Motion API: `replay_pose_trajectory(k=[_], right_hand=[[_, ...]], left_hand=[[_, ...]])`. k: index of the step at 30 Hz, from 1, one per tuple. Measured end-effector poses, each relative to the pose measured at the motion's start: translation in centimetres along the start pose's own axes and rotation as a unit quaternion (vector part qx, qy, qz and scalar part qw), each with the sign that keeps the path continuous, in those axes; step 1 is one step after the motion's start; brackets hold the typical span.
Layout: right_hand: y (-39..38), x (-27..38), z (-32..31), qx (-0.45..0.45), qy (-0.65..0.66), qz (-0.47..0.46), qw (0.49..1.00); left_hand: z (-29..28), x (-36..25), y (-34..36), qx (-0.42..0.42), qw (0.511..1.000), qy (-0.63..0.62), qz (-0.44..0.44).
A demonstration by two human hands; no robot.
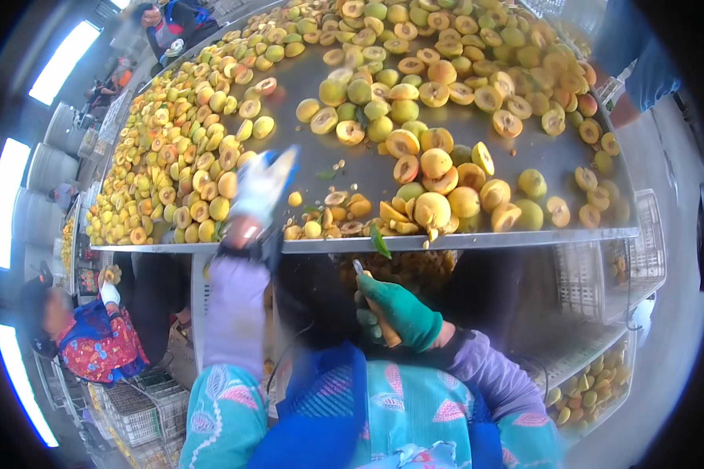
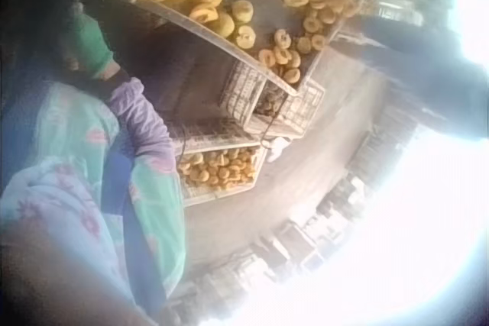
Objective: The person repeatedly picks up halved yellow-green fruit from a metal table, removes the pits by hand, and places the pitted halves back on the table. The person wears gloves and works continuously at a processing station with other workers visible in the background.
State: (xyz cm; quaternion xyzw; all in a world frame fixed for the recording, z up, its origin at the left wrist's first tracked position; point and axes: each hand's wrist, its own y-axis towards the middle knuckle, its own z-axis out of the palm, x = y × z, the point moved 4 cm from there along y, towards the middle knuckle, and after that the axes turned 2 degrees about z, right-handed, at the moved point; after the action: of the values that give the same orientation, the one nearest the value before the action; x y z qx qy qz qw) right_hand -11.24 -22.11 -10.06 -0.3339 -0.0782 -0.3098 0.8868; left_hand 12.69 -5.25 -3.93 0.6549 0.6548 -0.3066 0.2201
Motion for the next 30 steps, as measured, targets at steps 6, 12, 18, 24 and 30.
replay_pose_trajectory(k=[6, 12, 18, 24, 30], right_hand=[[0.0, 4.8, -0.4, -0.136, -0.211, -0.249, 0.935], [-0.4, 10.2, 0.5, -0.308, -0.449, -0.478, 0.689], [0.9, 7.5, 0.5, -0.271, -0.467, -0.442, 0.716], [-0.3, 6.6, 1.3, -0.279, -0.497, -0.385, 0.726], [-1.4, 6.5, 1.7, -0.202, -0.486, -0.404, 0.748]], left_hand=[[10.1, -4.1, 9.1, -0.024, 0.971, 0.188, 0.144], [7.3, -5.9, -2.3, 0.177, 0.931, -0.311, 0.070], [8.1, -5.6, -9.6, 0.062, 0.927, -0.244, 0.278], [7.1, -6.8, -11.1, -0.011, 0.921, -0.144, 0.362], [6.5, -7.0, -11.3, 0.029, 0.916, -0.132, 0.379]])
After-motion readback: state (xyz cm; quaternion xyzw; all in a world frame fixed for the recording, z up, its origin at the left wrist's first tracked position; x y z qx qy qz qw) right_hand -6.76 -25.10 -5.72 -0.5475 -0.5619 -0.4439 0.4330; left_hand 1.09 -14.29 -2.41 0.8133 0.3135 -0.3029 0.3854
